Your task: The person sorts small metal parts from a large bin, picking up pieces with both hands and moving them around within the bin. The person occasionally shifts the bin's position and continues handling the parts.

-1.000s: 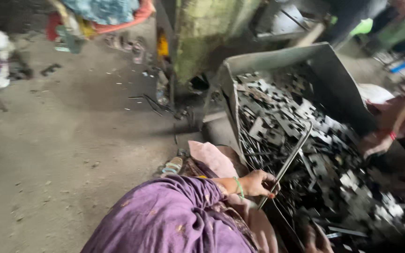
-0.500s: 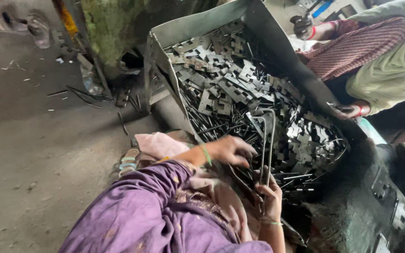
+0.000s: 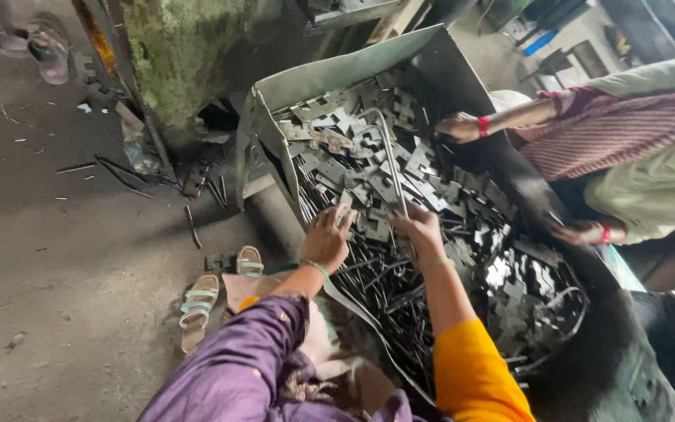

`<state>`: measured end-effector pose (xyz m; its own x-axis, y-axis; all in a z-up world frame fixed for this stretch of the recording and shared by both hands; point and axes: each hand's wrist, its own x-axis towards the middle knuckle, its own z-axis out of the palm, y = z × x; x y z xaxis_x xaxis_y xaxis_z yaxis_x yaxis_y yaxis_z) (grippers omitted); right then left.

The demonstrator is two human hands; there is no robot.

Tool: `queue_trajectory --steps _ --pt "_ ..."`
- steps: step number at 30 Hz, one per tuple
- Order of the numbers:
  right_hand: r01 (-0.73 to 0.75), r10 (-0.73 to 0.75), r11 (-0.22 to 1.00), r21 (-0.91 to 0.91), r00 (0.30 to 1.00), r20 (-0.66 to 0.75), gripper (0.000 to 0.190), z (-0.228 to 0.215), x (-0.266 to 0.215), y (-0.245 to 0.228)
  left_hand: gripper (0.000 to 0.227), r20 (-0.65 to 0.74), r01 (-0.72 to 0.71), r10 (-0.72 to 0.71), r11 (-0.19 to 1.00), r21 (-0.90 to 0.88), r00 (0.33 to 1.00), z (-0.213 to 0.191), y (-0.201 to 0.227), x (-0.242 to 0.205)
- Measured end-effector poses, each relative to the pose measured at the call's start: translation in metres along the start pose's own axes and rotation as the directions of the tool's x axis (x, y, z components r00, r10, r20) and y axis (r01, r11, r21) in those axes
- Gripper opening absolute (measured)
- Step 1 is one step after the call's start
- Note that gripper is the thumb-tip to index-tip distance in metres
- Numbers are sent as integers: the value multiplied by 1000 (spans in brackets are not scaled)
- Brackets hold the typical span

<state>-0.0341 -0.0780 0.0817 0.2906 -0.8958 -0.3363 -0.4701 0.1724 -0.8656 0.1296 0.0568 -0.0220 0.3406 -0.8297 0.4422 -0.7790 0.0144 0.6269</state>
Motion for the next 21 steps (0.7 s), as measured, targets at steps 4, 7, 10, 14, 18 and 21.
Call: queue_trajectory --steps 4,7,10,14,18,21 --pt "347 -341 930 -120 937 70 51 45 118 5 67 -75 23 -29 997 -80 997 -4 -3 8" --pt "420 -461 817 -394 888 -9 76 81 189 18 66 -92 68 -80 990 -120 993 -4 -4 6" --pt "284 -405 671 -685 914 -18 67 106 240 29 67 -105 29 -45 987 -155 993 -3 -6 7" --pt "224 -383 574 -788 923 -17 68 135 272 43 64 -158 -24 -8 980 -199 987 -7 -6 9" --pt "327 -417 480 -814 902 117 94 139 249 55 64 -135 -17 -8 982 -187 991 -11 -3 10" --pt "355 -337 500 -790 920 200 97 128 199 47 60 -139 -19 -8 982 -190 990 -12 -2 11"
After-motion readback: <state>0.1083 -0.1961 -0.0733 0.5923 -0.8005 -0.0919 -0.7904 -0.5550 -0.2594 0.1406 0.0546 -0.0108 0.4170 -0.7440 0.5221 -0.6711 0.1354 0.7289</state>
